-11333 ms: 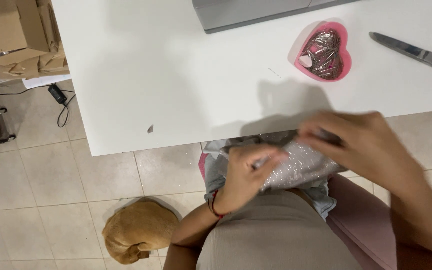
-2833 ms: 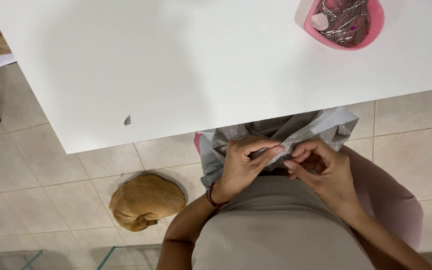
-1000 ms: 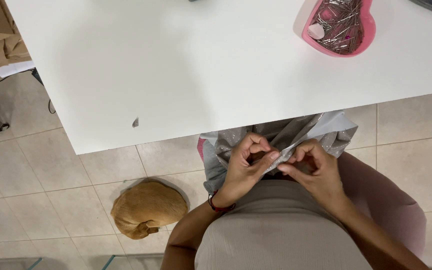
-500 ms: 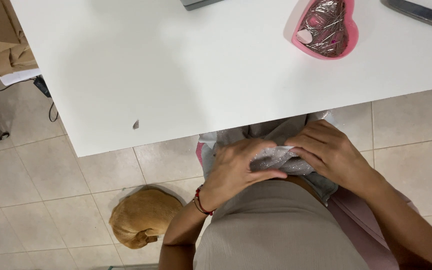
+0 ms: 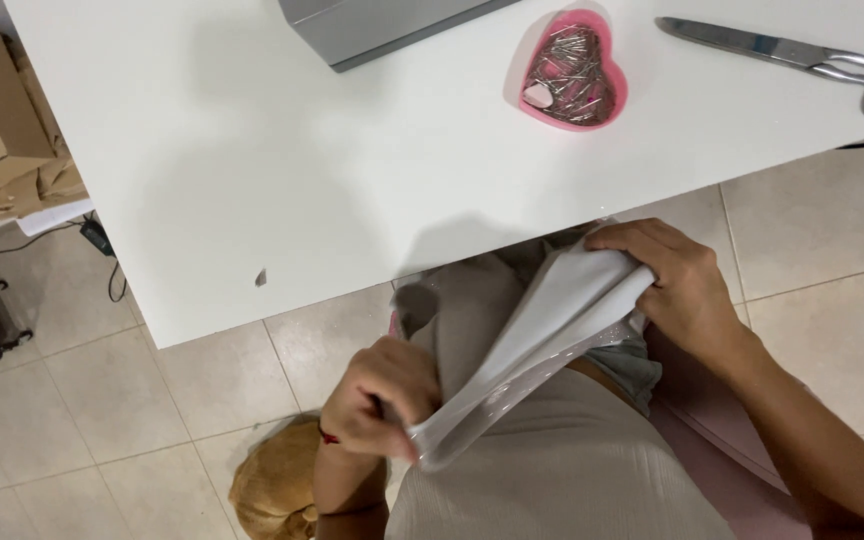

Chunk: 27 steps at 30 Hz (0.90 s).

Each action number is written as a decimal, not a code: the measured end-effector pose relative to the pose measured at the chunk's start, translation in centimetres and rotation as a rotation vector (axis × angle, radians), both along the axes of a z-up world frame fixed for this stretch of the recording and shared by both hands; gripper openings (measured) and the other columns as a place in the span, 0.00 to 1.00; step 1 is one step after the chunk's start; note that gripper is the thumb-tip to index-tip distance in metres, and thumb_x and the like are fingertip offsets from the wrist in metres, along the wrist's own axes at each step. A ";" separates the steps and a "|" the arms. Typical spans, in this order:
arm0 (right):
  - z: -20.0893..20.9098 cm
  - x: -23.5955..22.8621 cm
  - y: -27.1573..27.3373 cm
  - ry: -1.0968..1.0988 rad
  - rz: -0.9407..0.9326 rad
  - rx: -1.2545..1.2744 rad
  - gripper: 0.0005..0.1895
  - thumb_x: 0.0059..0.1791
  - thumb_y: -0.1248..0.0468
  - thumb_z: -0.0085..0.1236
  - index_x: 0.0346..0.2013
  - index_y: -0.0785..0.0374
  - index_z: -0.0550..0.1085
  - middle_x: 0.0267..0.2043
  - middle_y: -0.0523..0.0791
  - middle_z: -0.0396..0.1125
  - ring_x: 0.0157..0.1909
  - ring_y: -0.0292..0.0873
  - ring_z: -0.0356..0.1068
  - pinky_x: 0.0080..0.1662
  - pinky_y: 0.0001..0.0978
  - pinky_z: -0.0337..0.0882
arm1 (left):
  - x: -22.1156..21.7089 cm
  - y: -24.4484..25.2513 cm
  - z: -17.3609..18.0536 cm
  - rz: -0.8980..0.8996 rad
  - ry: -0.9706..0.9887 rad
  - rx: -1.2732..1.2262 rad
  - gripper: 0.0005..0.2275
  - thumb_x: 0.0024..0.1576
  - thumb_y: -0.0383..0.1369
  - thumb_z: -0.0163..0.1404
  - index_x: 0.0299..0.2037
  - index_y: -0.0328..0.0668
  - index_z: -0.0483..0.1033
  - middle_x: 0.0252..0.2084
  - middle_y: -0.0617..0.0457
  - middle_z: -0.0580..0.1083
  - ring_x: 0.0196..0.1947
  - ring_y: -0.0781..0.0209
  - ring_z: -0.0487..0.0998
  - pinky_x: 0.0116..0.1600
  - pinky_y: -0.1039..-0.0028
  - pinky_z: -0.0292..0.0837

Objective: The person pins a piece of sparkly silver fabric by hand. They repeatedly pick up pins from a pink heart-shaped container on the table and insert them into the folded edge of the fabric. A sewing machine and scissors are visible on the table, and a dog is sleeping on the floor nearby.

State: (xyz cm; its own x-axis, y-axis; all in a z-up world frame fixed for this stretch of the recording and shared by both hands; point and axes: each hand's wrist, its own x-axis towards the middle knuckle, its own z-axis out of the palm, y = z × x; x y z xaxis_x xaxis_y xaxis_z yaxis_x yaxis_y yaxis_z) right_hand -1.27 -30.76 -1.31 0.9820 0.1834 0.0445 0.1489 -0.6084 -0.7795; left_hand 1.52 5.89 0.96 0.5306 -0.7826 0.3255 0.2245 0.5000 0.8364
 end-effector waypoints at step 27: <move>2.0 -2.9 -7.1 0.646 0.280 0.307 0.20 0.49 0.44 0.61 0.32 0.58 0.72 0.53 0.44 0.85 0.47 0.34 0.73 0.42 0.28 0.63 | -0.5 3.3 1.2 0.041 -0.379 1.238 0.12 0.68 0.41 0.51 0.37 0.45 0.79 0.35 0.60 0.82 0.31 0.62 0.74 0.39 0.69 0.64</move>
